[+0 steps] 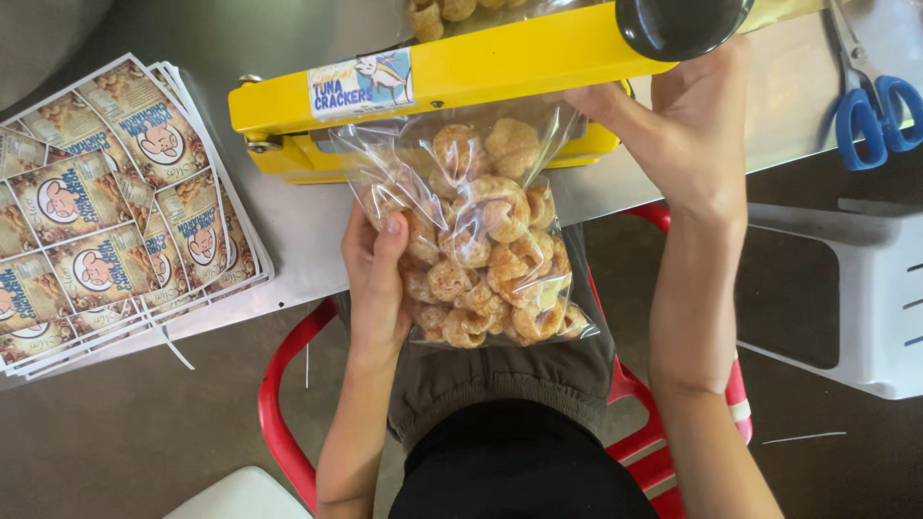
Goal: The person fills clear plastic bags with ring-shaped snacks from a large metal bowl, then uses a yellow handheld heat sealer to seal each bag. Sealed bags are placed on the table to the right.
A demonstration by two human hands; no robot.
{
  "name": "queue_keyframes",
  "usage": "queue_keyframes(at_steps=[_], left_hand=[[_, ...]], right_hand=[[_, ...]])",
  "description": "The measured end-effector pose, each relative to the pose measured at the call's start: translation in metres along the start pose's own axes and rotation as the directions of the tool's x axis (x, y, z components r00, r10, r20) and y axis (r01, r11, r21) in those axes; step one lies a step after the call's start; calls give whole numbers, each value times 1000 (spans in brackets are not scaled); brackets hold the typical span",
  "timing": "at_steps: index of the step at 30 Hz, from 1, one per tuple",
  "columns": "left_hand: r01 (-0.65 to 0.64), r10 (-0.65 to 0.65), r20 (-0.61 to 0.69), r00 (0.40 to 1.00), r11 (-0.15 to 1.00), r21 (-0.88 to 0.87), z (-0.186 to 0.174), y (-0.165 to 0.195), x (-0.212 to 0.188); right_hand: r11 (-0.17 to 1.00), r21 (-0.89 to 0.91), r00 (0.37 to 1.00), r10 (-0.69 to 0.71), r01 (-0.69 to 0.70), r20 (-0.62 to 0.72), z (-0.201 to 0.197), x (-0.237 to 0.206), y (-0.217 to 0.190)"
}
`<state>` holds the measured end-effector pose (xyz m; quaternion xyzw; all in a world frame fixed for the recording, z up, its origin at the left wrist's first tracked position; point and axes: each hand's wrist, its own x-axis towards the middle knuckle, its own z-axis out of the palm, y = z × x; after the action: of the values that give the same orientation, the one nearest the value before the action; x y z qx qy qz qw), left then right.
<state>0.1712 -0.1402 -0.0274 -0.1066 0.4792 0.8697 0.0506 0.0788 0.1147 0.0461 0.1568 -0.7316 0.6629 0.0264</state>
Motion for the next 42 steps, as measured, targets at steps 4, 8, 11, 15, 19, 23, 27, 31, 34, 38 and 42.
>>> queue_keyframes(at_steps=[4,8,11,15,19,23,27,31,34,38,42], left_hand=[[16,-16,5,1000,1000,9,0,1,0],[15,-15,22,1000,1000,1,1,2,1],[4,-4,22,1000,1000,12,1,1,2],[1,-1,-5,1000,999,32,-1,-2,3],[-10,6,32,999,991,135,-7,-7,2],[34,-53,73,996,969,245,-6,-14,-5],[-32,-8,177,984,974,222,-3,-20,-16],[-61,6,204,979,962,266,-4,-19,-22],[-48,-60,261,964,921,387,-5,-9,-24],[-103,-173,401,900,808,580,6,7,-25],[-136,-80,543,836,928,346,20,17,-22]], right_hand=[[997,-75,998,27,-31,-50,7,1,-5],[994,-85,993,58,-67,-105,9,0,-5],[997,-65,995,35,-42,-98,8,-3,3],[982,-189,996,-45,30,-76,7,-11,13],[983,-169,991,48,-69,-125,7,-23,13],[953,-298,989,10,-55,-150,4,-37,-3],[978,-172,977,83,-117,-195,1,-52,-18],[987,-16,961,155,-163,-230,1,-64,-31],[919,-318,970,242,-231,-6,-12,-60,-52],[766,-643,926,235,12,297,-21,-52,-84],[705,-683,941,68,190,332,-59,-59,-128]])
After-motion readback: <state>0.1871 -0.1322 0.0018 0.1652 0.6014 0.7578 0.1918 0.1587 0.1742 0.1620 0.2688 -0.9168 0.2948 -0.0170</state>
